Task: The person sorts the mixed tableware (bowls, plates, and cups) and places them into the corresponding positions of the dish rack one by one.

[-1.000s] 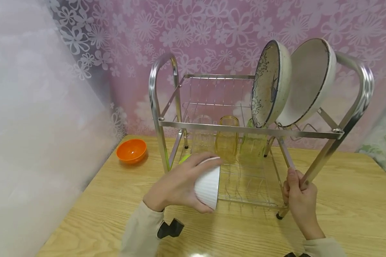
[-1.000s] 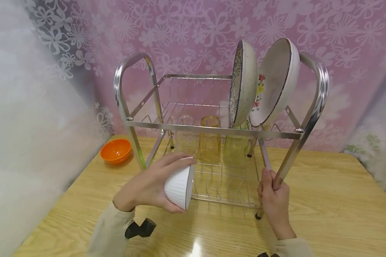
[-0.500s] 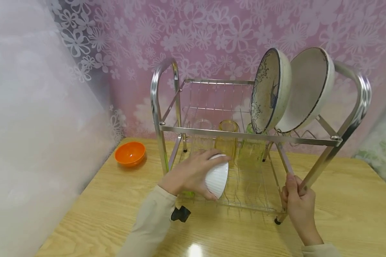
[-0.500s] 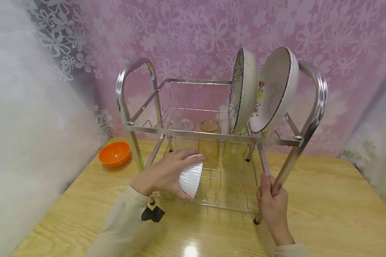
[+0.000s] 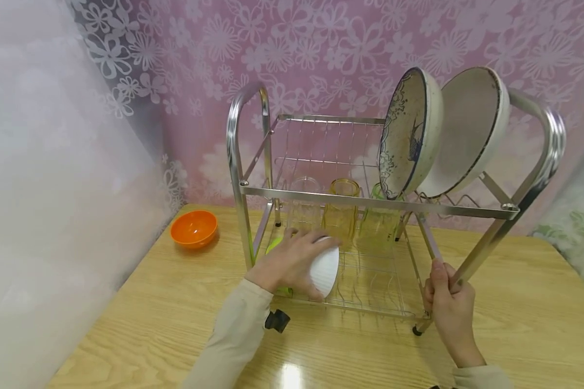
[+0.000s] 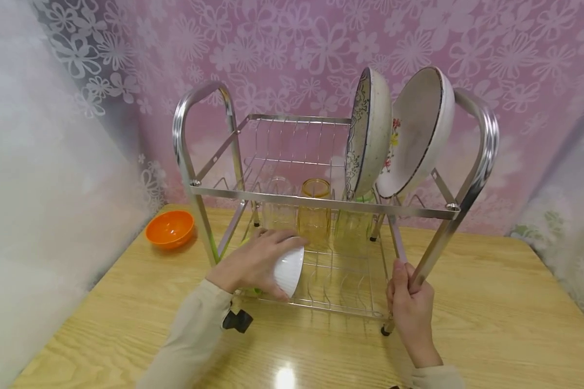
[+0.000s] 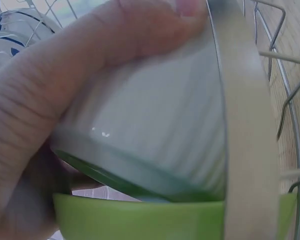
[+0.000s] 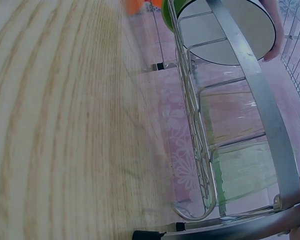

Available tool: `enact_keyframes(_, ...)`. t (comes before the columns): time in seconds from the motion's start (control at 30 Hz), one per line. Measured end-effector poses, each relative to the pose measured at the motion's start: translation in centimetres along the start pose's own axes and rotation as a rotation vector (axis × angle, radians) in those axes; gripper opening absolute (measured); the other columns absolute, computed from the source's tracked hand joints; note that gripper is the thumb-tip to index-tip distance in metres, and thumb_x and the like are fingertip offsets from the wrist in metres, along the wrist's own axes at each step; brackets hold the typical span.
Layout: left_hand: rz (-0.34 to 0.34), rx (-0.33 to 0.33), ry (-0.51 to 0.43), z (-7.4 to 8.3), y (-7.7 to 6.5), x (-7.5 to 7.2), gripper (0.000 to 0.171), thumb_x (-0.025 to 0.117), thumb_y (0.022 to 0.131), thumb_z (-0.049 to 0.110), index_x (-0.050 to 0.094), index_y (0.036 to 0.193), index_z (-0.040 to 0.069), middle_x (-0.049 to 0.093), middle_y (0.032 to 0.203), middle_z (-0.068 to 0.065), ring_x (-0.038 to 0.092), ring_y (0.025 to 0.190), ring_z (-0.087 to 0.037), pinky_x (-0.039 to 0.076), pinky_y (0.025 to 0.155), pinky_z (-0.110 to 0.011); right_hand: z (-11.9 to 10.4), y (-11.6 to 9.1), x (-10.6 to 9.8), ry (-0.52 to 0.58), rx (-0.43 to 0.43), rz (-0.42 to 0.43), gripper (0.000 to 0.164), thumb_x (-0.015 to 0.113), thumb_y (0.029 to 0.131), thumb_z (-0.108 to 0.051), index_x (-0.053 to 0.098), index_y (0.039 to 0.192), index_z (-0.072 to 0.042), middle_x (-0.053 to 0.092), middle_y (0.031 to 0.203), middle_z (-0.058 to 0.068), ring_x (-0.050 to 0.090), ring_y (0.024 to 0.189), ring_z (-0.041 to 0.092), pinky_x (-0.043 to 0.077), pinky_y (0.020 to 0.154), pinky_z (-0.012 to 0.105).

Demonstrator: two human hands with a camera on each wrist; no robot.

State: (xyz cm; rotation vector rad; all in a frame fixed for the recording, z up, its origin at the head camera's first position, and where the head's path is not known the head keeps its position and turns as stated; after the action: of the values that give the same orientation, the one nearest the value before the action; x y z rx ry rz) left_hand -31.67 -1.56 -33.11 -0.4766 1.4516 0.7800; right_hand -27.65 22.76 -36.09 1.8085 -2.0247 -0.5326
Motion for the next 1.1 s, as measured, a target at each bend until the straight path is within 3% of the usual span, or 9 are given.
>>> enact_keyframes(0.33, -0.062, -0.069, 0.024, -0.6, 0.2, 0.8, 0.109, 0.085, 0.055, 0.062, 0.038, 0.146, 0.025, 0.046, 0.144, -0.003, 0.046, 0.129, -0.031, 0.029, 0.105, -0.062, 0.0, 0.0, 0.1, 0.001, 0.003, 0.005, 0.041, 0.036, 0.105, -0.01, 0.033, 0.064, -0.006, 0.03, 0.043, 0.002, 0.021, 0.032, 0.019, 0.017, 0.027, 0.03)
enact_keyframes(0.63, -0.122, -0.145, -0.083, -0.4, 0.2, 0.5, 0.1, 0.077, 0.065, 0.065, 0.037, 0.148, 0.026, 0.043, 0.148, -0.005, 0.04, 0.134, -0.033, 0.023, 0.102, -0.071, -0.1, 0.0, -0.1, -0.001, 0.005, 0.015, 0.04, 0.036, 0.105, -0.01, 0.034, 0.065, -0.006, 0.029, 0.043, 0.002, 0.021, 0.032, 0.019, 0.016, 0.027, 0.029)
enact_keyframes(0.83, -0.098, -0.177, -0.074, 0.0, -0.5, 0.2, 0.101, 0.079, 0.066, 0.062, 0.034, 0.149, 0.028, 0.041, 0.148, -0.005, 0.037, 0.136, -0.031, 0.019, 0.104, -0.07, 0.0, 0.0, -0.2, -0.015, 0.013, 0.026, 0.041, 0.036, 0.104, -0.009, 0.033, 0.064, -0.006, 0.029, 0.043, 0.003, 0.021, 0.032, 0.019, 0.016, 0.027, 0.029)
enact_keyframes(1.1, -0.046, -0.171, -0.076, 0.4, -0.8, -0.1, 0.098, 0.078, 0.067, 0.061, 0.036, 0.148, 0.028, 0.042, 0.147, -0.007, 0.037, 0.135, -0.033, 0.018, 0.103, -0.072, 0.3, -0.2, -0.3, -0.036, 0.025, 0.049, 0.041, 0.037, 0.104, -0.009, 0.033, 0.064, -0.006, 0.03, 0.043, 0.003, 0.023, 0.033, 0.019, 0.017, 0.028, 0.028)
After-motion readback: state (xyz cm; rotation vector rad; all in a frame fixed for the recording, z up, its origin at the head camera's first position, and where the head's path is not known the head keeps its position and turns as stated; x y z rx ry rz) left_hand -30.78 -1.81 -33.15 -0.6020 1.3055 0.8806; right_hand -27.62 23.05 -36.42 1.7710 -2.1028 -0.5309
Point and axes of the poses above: each hand's wrist, its own y-axis towards the middle knuckle, its own x-axis out of the palm, z = x × y, the point moved 8 cm from there along y, towards the middle knuckle
